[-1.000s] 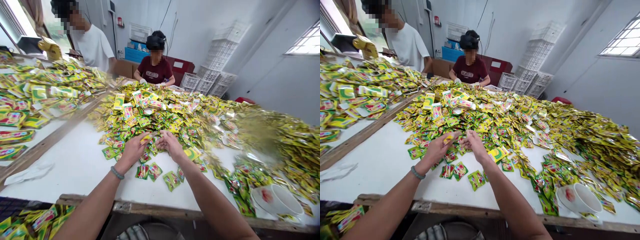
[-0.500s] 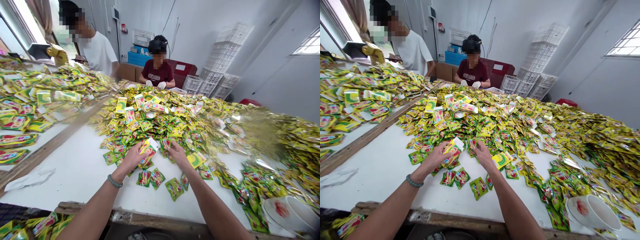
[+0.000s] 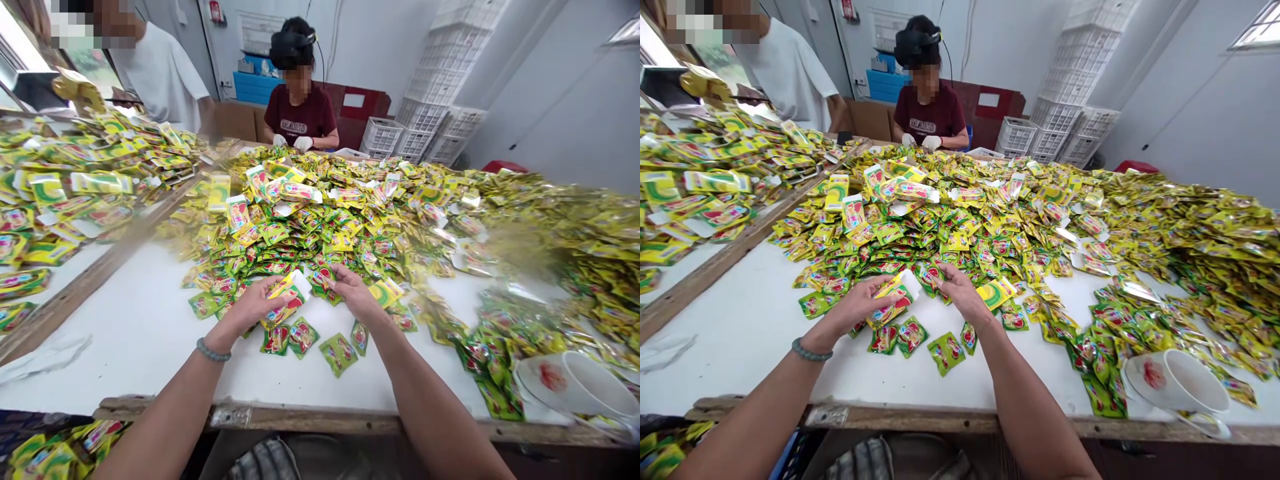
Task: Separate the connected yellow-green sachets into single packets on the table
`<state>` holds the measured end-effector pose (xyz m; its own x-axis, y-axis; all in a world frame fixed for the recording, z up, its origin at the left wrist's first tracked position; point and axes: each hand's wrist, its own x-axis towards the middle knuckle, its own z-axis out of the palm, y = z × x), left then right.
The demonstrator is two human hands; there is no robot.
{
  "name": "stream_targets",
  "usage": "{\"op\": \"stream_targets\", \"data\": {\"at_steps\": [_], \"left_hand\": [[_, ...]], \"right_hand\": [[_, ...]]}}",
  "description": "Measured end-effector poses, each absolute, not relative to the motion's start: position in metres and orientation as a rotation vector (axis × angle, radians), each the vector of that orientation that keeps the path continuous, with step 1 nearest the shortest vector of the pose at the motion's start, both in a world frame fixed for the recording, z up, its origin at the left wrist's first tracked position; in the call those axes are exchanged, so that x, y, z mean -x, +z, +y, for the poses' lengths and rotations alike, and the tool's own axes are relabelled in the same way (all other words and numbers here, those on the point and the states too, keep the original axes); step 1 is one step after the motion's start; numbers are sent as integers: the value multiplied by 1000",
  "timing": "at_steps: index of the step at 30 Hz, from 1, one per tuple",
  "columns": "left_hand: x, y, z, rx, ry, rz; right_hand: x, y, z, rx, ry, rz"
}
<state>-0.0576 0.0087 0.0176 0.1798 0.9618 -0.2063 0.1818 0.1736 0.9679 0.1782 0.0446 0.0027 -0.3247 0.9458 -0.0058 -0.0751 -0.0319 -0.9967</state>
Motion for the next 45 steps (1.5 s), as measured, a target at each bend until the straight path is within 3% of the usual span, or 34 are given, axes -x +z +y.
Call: {"op": "stream_targets", "data": {"at_steps": [4, 9, 12, 15, 20, 25, 33, 41, 45], "left_hand": [[57, 18, 8, -1278, 767, 1261], [66, 15, 11, -1185, 828, 1390], [68, 16, 11, -1083, 874, 1384], [61, 20, 9, -918, 917, 1250], [44, 20, 6, -797, 836, 967], [38, 17, 7, -804, 926, 1025], [46, 14, 10, -1035, 835, 1176], [44, 11, 8, -1067, 768, 980], [43, 9, 7, -1032, 747, 983]], "right_hand": [[-181, -1, 45, 1102, 1388, -1609], [-173, -9, 43, 1512, 862, -2053], [-167, -13, 42, 1586, 711, -2128], [-166, -14, 44, 1507, 875, -1900], [-158, -4, 40, 1054, 1499, -1283], [-141, 0, 32, 963, 1744, -1030], [-167, -1, 50, 1036, 1327, -1091], [-180, 16, 45, 1096, 1427, -1655], [-172, 14, 49, 1141, 1212, -1851]]}}
